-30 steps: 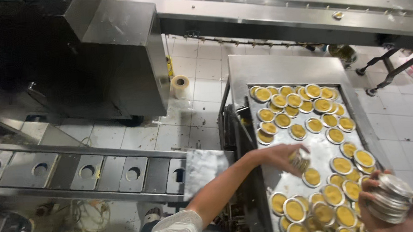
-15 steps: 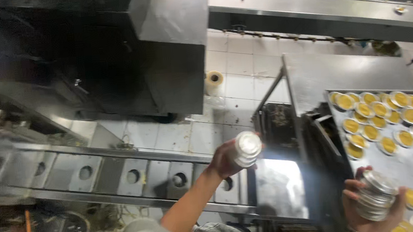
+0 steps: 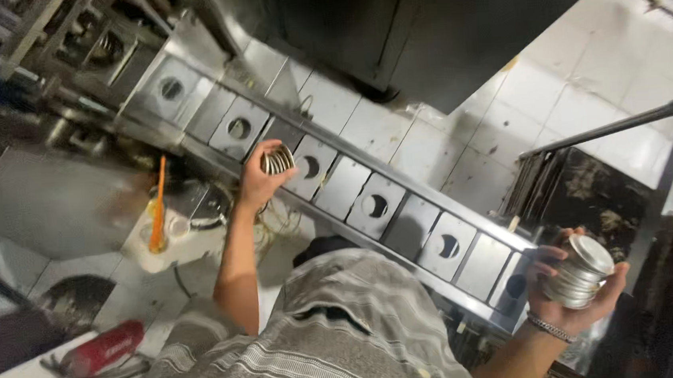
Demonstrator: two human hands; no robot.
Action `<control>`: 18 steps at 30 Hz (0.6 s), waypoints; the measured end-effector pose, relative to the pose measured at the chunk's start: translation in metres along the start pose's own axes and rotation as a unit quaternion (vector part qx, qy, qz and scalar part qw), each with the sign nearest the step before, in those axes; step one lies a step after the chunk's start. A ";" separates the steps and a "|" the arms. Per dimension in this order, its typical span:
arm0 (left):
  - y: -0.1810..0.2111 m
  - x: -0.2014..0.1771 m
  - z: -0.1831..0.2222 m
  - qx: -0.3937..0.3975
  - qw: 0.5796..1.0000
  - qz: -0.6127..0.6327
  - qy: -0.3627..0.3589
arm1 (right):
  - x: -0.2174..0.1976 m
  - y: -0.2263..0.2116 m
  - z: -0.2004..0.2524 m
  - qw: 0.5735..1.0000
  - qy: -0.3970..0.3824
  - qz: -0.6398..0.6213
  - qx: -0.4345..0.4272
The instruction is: The person places small tart tins into a moving conveyor belt using both hands, frequently picking up stacks of tins from a large tray and distributing them one by one into the individual slots on the belt.
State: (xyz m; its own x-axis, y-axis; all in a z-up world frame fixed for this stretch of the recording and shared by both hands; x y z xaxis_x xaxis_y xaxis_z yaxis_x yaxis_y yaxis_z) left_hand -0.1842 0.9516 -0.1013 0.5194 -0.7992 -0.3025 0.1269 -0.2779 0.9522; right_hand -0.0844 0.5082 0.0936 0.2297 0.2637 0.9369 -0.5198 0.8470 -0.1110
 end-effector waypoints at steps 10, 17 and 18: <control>-0.061 0.031 -0.035 0.098 0.903 -0.384 -0.165 | -0.085 -0.010 -0.012 0.997 -0.032 -0.020 0.071; -0.081 0.023 -0.067 -0.001 0.875 -0.423 -0.235 | -0.140 -0.035 -0.028 0.988 -0.090 0.026 0.122; -0.083 0.024 -0.070 -0.031 0.873 -0.415 -0.254 | -0.158 -0.042 -0.034 0.975 -0.172 -0.026 0.138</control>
State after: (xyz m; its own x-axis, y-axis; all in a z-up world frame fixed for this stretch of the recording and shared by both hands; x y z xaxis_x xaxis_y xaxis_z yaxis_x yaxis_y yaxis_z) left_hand -0.1232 0.9924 -0.1845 -0.2145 -0.4733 -0.8544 0.3354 -0.8572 0.3907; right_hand -0.0712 0.4463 -0.0611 -0.0040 0.0131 0.9999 -0.7281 0.6854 -0.0119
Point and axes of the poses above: each hand's wrist, its own z-axis away from the middle knuckle, its own x-axis out of the palm, y = z × x, the point moved 1 cm from there along -z, towards the middle knuckle, and after that the axes turned 14 degrees about x, right-handed, at the moved point
